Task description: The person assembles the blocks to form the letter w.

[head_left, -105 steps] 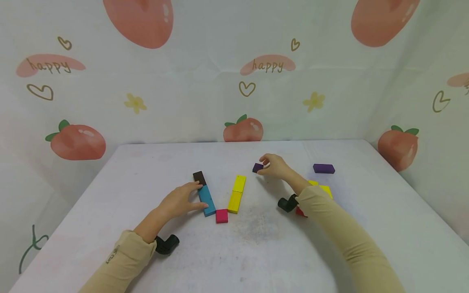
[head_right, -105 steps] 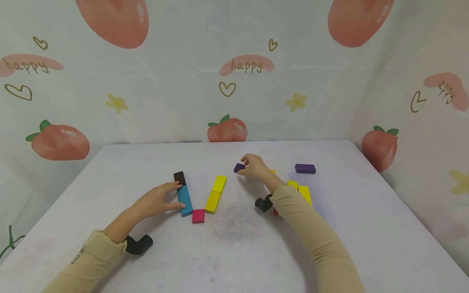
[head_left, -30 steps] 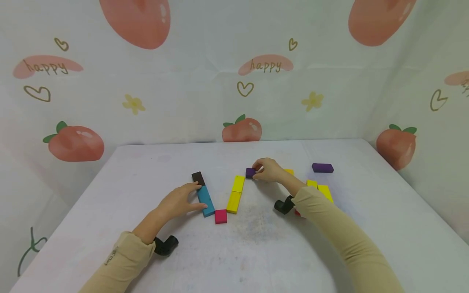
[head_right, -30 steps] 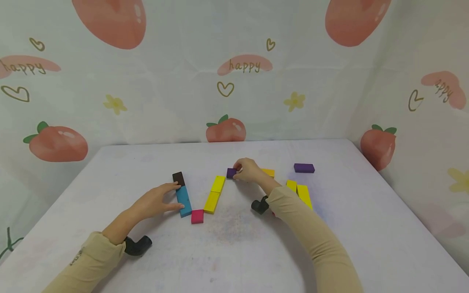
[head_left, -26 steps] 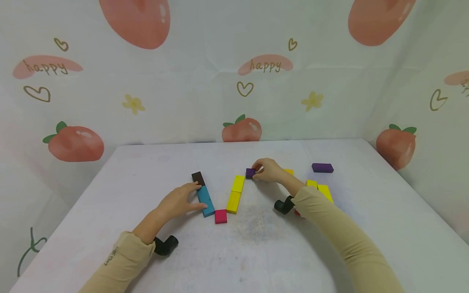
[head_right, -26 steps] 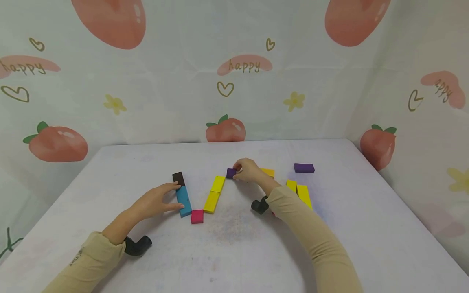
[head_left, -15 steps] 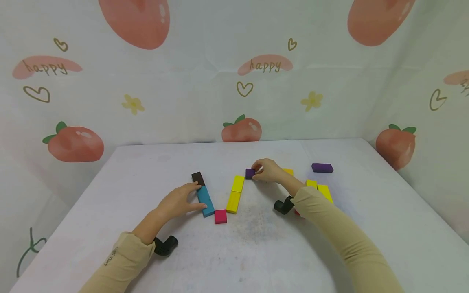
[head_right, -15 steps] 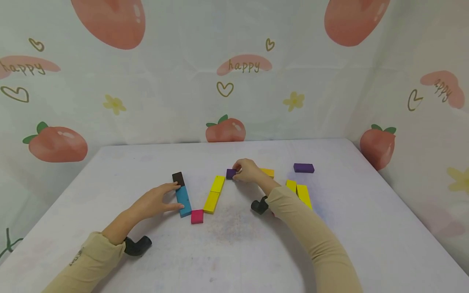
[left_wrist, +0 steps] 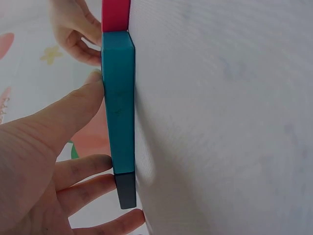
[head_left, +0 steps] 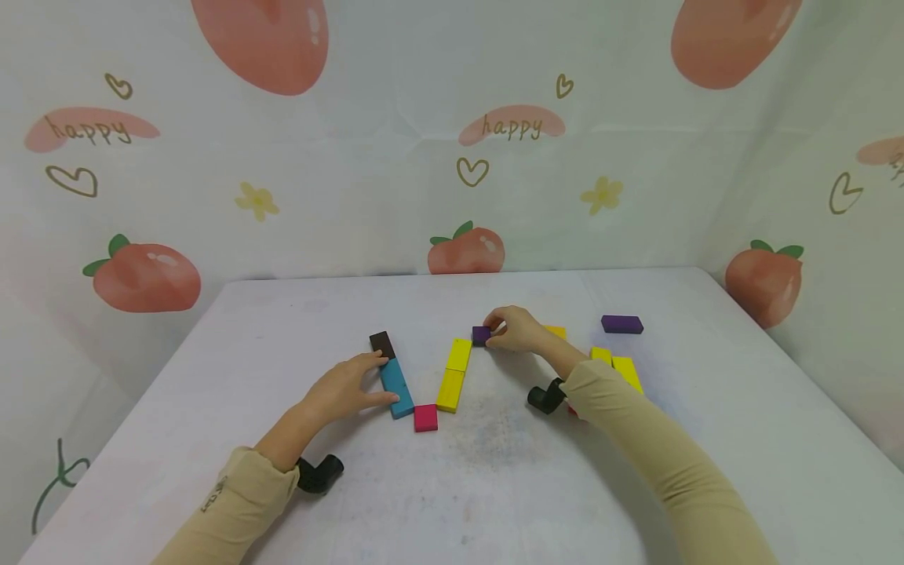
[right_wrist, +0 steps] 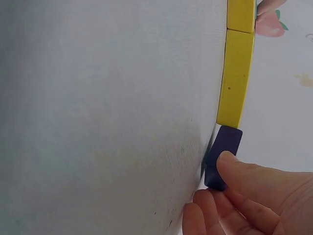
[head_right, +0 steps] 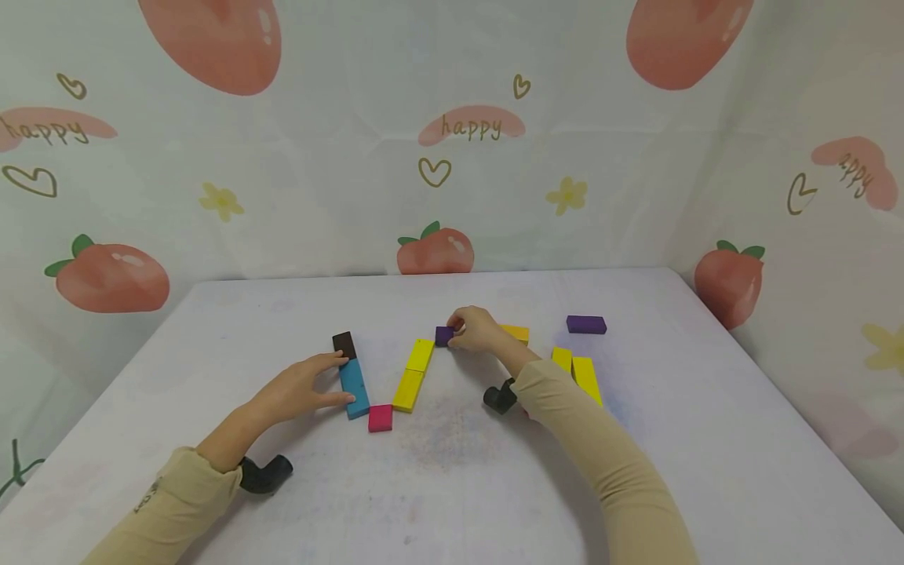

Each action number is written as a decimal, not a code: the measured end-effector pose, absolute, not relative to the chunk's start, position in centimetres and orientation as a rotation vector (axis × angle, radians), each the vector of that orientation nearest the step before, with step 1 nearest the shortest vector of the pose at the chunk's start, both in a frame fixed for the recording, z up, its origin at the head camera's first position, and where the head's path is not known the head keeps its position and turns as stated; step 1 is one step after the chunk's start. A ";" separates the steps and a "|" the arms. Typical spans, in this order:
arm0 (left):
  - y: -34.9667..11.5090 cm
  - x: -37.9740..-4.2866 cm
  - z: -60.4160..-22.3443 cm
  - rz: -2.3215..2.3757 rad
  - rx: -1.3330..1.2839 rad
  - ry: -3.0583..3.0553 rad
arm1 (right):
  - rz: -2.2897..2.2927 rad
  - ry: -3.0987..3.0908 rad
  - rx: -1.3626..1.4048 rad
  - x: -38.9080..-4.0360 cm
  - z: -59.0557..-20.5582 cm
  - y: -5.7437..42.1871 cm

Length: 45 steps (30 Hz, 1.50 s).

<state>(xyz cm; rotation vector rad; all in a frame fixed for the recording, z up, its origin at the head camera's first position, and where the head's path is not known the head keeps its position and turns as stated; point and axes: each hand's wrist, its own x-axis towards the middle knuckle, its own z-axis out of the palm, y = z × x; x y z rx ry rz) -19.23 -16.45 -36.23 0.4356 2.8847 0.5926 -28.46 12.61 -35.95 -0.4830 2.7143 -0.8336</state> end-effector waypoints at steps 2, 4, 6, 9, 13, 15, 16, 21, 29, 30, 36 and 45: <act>-16.5 -19.2 -36.3 0.602 0.432 2.882 | -0.836 2.712 -0.483 -28.5 -36.0 12.6; -16.5 -19.2 -36.3 0.606 0.432 2.880 | -0.834 2.713 -0.494 -28.5 -36.0 12.6; -16.5 -19.2 -36.3 0.617 0.429 2.877 | -0.828 2.718 -0.506 -28.4 -36.0 12.6; -16.5 -19.2 -36.4 0.611 0.436 2.879 | -0.822 2.723 -0.507 -28.4 -36.0 12.6; -16.5 -19.2 -36.4 0.610 0.436 2.880 | -0.818 2.728 -0.505 -28.4 -36.0 12.5; -16.5 -19.2 -36.3 0.613 0.433 2.880 | -0.815 2.730 -0.513 -28.4 -35.9 12.5; -16.5 -19.2 -36.3 0.610 0.435 2.881 | -0.816 2.731 -0.514 -28.4 -35.9 12.5; -16.6 -19.1 -36.2 0.603 0.452 2.888 | -0.822 2.725 -0.504 -28.4 -36.0 12.5; -16.5 -19.1 -36.2 0.598 0.459 2.888 | -0.817 2.719 -0.495 -28.5 -36.0 12.5; -16.5 -19.1 -36.2 0.598 0.459 2.888 | -0.815 2.719 -0.496 -28.5 -36.0 12.5; -16.6 -19.1 -36.2 0.591 0.467 2.893 | -0.810 2.716 -0.484 -28.4 -35.9 12.4; -16.6 -19.1 -36.2 0.596 0.474 2.897 | -0.823 2.694 -0.471 -28.5 -35.7 12.7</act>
